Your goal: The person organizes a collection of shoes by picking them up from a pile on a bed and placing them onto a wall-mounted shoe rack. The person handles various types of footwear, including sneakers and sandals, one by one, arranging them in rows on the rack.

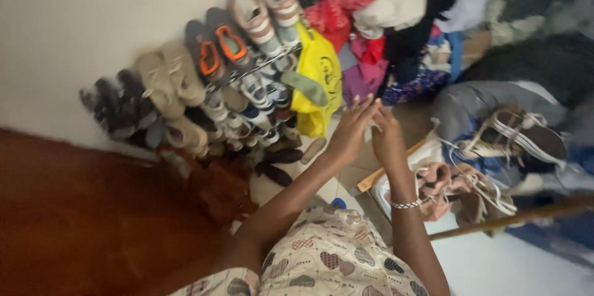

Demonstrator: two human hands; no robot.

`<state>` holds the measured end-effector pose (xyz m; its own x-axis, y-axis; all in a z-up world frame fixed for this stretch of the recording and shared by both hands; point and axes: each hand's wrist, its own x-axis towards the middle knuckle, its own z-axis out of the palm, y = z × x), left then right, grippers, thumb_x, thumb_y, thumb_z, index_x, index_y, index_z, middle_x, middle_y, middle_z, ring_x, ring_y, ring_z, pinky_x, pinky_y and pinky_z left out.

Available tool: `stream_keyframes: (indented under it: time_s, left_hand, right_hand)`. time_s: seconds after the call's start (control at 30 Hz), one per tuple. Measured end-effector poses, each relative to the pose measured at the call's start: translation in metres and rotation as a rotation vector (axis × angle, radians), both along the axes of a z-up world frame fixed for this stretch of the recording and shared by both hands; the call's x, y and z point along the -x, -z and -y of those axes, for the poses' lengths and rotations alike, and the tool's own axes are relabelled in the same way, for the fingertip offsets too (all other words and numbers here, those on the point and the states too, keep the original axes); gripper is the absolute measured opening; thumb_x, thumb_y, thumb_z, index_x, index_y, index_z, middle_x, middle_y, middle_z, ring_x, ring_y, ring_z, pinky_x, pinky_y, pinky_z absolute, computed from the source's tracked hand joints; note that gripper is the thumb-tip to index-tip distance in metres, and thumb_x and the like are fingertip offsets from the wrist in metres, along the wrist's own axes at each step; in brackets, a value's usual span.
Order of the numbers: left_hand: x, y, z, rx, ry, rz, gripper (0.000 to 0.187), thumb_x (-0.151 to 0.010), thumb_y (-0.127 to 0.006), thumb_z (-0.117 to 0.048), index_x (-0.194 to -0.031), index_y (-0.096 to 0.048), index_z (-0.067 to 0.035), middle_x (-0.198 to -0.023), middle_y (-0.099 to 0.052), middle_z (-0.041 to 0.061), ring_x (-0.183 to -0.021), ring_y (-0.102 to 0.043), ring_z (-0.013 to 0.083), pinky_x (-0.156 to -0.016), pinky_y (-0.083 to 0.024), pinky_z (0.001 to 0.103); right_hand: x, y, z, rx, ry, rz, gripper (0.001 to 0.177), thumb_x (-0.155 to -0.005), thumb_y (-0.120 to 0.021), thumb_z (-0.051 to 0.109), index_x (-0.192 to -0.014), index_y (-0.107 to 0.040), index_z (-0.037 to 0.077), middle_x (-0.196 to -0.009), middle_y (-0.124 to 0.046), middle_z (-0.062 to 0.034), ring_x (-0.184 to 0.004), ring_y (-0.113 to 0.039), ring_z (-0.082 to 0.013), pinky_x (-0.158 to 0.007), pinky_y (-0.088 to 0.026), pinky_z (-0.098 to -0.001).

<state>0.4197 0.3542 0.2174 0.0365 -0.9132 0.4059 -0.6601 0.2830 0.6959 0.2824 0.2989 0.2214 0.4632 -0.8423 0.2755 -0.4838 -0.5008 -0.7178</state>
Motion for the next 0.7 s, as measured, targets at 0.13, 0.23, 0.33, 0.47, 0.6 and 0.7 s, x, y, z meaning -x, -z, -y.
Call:
stream_keyframes:
  time_s: [0.13, 0.23, 0.33, 0.47, 0.6, 0.7]
  left_hand:
    - [-0.007, -0.004, -0.005, 0.026, -0.023, -0.048, 0.082, -0.083, -0.053, 0.014, -0.159, -0.037, -0.013, -0.165, -0.038, 0.018, -0.154, -0.028, 0.0486, -0.125, -0.026, 0.056]
    - [-0.015, -0.003, -0.012, 0.039, -0.051, -0.044, 0.082, -0.083, -0.055, 0.012, -0.159, -0.036, -0.011, -0.164, -0.038, 0.019, -0.152, -0.031, 0.0492, -0.123, -0.028, 0.056]
    - [-0.023, 0.001, -0.019, 0.01, -0.091, -0.031, 0.081, -0.083, -0.055, 0.013, -0.158, -0.037, -0.011, -0.164, -0.039, 0.019, -0.152, -0.032, 0.05, -0.122, -0.031, 0.055]
    - [-0.031, 0.006, -0.027, -0.011, -0.135, -0.019, 0.08, -0.084, -0.057, 0.011, -0.158, -0.037, -0.011, -0.163, -0.04, 0.018, -0.15, -0.035, 0.0501, -0.121, -0.032, 0.055]
    - [-0.037, 0.007, -0.036, -0.052, -0.144, -0.017, 0.081, -0.084, -0.056, 0.012, -0.159, -0.036, -0.01, -0.163, -0.04, 0.018, -0.149, -0.034, 0.0505, -0.122, -0.03, 0.055]
    - [-0.041, 0.011, -0.042, -0.036, -0.128, -0.059, 0.082, -0.082, -0.057, 0.012, -0.158, -0.035, -0.01, -0.162, -0.039, 0.02, -0.149, -0.034, 0.0517, -0.121, -0.03, 0.055]
  right_hand:
    - [-0.006, -0.001, 0.001, 0.006, -0.018, -0.045, 0.051, -0.084, -0.057, -0.01, -0.133, -0.064, 0.002, -0.15, -0.054, -0.0226, -0.135, -0.052, -0.0441, -0.11, -0.042, -0.0458]
    - [-0.015, -0.004, -0.003, 0.01, -0.053, -0.045, 0.048, -0.086, -0.057, -0.008, -0.133, -0.064, 0.002, -0.149, -0.055, -0.0219, -0.135, -0.053, -0.0436, -0.11, -0.043, -0.0461]
    - [-0.026, -0.006, -0.008, -0.027, -0.091, -0.075, 0.046, -0.087, -0.058, -0.006, -0.132, -0.064, 0.003, -0.15, -0.055, -0.0202, -0.134, -0.054, -0.0422, -0.109, -0.044, -0.0454]
    - [-0.038, -0.011, -0.015, -0.076, -0.134, -0.132, 0.044, -0.088, -0.058, -0.005, -0.131, -0.065, 0.002, -0.152, -0.053, -0.0199, -0.133, -0.053, -0.0423, -0.107, -0.043, -0.0463]
    - [-0.045, -0.01, -0.02, -0.035, -0.174, -0.103, 0.043, -0.088, -0.059, -0.004, -0.13, -0.066, 0.003, -0.149, -0.054, -0.021, -0.135, -0.052, -0.0427, -0.109, -0.043, -0.0463]
    - [-0.048, -0.006, -0.023, 0.002, -0.172, -0.097, 0.04, -0.089, -0.061, -0.002, -0.128, -0.067, 0.002, -0.148, -0.055, -0.0216, -0.136, -0.052, -0.0431, -0.111, -0.042, -0.0472]
